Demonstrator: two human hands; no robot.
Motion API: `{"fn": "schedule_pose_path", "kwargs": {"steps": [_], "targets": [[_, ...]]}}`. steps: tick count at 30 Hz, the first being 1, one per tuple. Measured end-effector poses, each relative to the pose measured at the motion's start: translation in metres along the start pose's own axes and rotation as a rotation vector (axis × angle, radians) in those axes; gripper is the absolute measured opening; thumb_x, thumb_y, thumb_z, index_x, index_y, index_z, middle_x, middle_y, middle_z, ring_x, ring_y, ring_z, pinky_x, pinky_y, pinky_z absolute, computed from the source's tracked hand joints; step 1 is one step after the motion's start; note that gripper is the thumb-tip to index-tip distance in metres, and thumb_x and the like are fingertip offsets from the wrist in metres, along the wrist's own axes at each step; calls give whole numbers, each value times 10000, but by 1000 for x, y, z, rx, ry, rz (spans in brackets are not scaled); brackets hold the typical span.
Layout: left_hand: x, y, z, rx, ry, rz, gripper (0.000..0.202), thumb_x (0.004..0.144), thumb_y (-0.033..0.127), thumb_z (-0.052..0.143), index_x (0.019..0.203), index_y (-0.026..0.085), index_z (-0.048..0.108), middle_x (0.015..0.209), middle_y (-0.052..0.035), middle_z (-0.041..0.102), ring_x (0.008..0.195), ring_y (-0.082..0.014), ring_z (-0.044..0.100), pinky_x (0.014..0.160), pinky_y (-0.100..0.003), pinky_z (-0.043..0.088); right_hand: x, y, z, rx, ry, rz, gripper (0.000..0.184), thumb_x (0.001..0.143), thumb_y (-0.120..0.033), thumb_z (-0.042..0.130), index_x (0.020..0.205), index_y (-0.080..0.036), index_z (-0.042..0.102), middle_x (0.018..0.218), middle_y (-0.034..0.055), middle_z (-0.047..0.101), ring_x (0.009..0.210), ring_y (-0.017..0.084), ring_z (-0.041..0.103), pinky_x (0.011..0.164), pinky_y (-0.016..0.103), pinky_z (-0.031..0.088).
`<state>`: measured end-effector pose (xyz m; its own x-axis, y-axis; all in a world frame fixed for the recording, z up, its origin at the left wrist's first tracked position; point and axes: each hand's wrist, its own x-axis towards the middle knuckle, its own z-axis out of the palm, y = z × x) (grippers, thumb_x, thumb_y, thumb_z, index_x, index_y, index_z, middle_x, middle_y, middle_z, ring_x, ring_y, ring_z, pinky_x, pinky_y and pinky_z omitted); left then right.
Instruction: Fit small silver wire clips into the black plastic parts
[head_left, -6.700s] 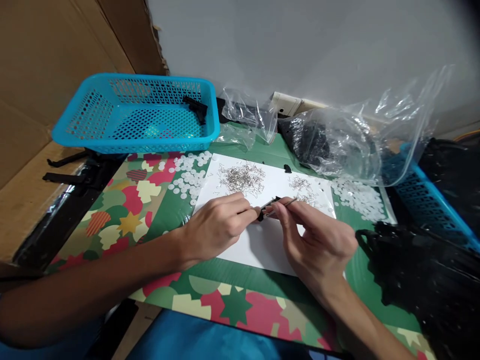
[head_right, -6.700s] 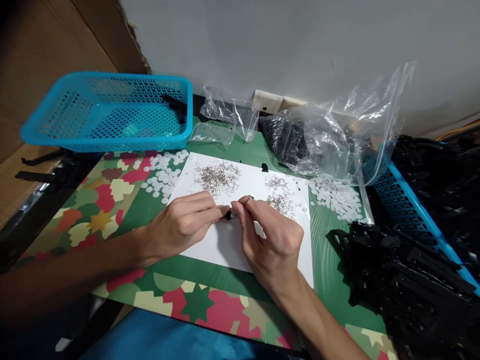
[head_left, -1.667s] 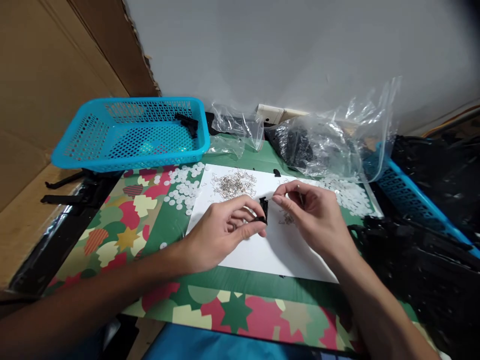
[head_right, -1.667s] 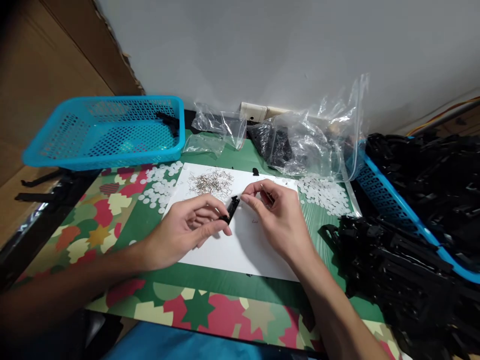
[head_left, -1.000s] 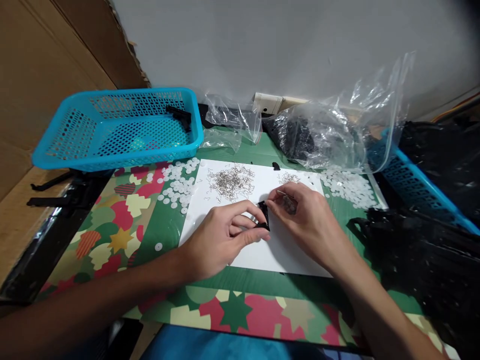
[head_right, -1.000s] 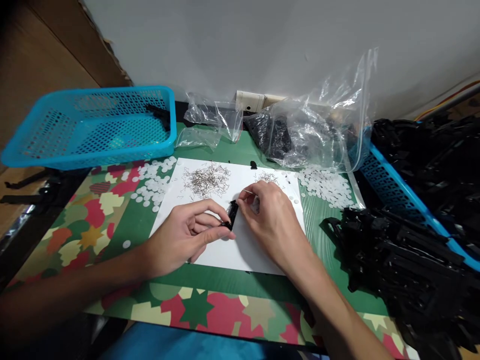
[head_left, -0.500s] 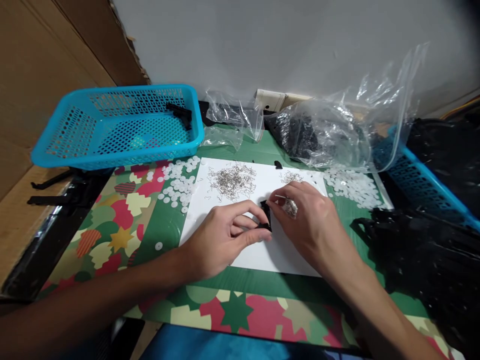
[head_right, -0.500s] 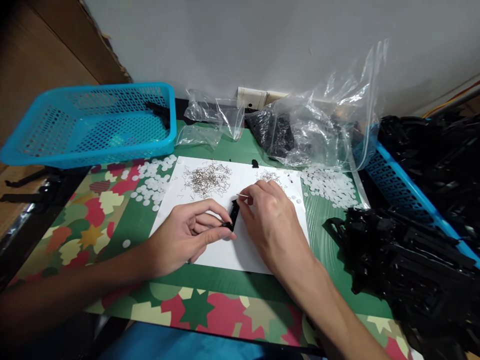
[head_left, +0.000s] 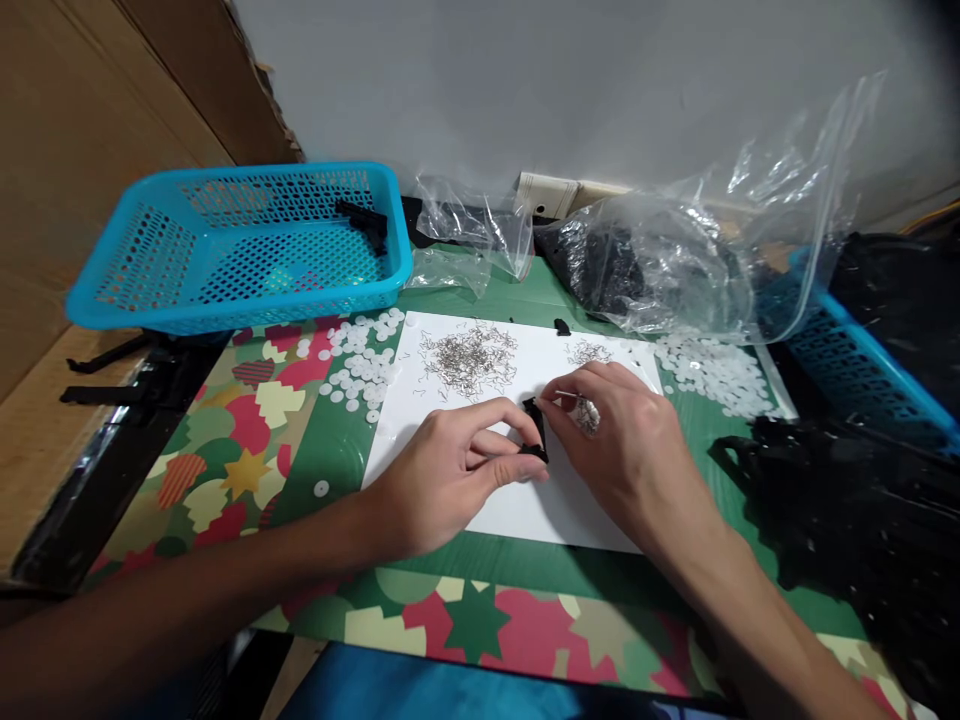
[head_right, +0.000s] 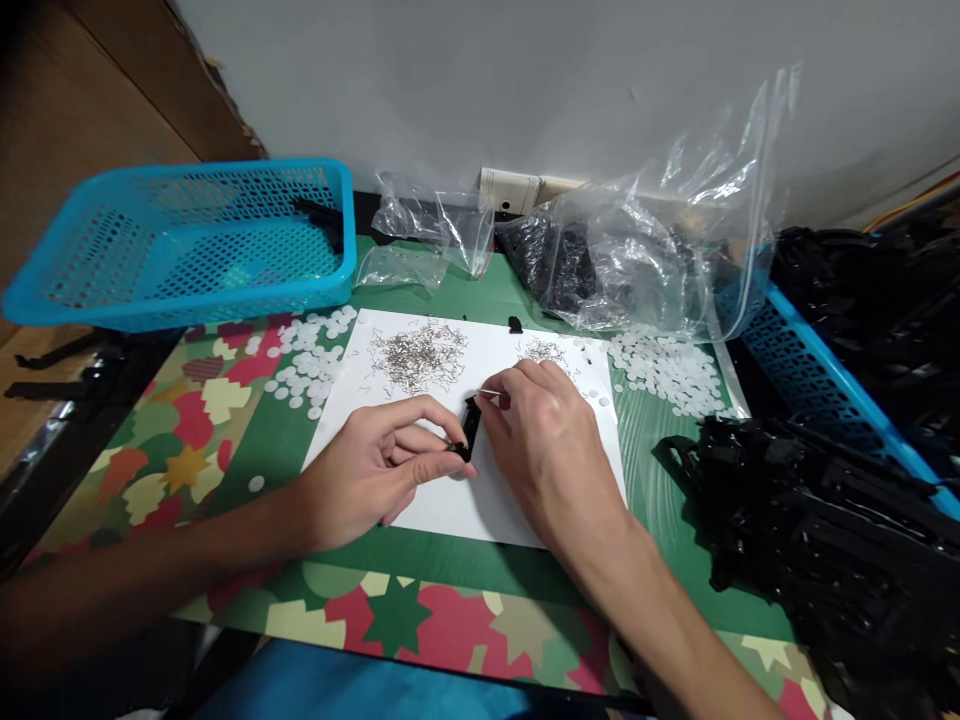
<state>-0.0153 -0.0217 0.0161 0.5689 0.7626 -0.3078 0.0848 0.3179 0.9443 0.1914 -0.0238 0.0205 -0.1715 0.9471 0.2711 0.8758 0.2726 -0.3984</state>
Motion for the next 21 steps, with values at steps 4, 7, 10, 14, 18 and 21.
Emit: {"fn": "schedule_pose_path", "kwargs": {"steps": [4,7,10,14,18,21], "targets": [[0,1,0,28,-9,4,314,981,494,722,1035,197,639,861,-28,803,420,-13,454,412,-170,303,0,0,2,-1,14,-12,91,969,-196,703,891,-162,737,837,56,700,827,241,656,724,353,473],[0,1,0,41,-18,10,318,980,502,720,1030,200,638,807,-10,782,423,-16,446,413,-172,299,1,1,3,10,3,-15,99,978,-191,692,904,-157,748,855,62,713,825,240,663,727,356,483],[0,1,0,48,-16,11,317,981,503,718,1025,199,640,777,-1,768,426,-18,438,414,-173,295,1,1,4,29,-7,-11,89,971,-178,703,913,-158,767,865,60,726,827,233,674,720,349,488],[0,1,0,39,-11,8,313,984,499,714,1035,198,640,788,-5,770,424,-16,427,413,-172,293,0,1,-2,72,-12,-11,83,948,-142,724,919,-176,794,889,45,743,827,212,684,720,331,483],[-1,2,0,13,-12,7,297,986,475,719,1047,198,635,908,-41,808,414,-8,462,414,-172,317,1,0,-12,182,-87,33,141,1006,-213,668,1004,-199,808,942,41,758,830,191,688,707,320,468],[-2,4,-1,-3,-25,6,306,985,486,718,1056,204,626,950,-49,814,426,-12,488,424,-171,339,2,-1,-20,265,-154,100,204,1048,-290,619,1025,-210,805,948,34,765,821,179,680,695,317,452]]}}
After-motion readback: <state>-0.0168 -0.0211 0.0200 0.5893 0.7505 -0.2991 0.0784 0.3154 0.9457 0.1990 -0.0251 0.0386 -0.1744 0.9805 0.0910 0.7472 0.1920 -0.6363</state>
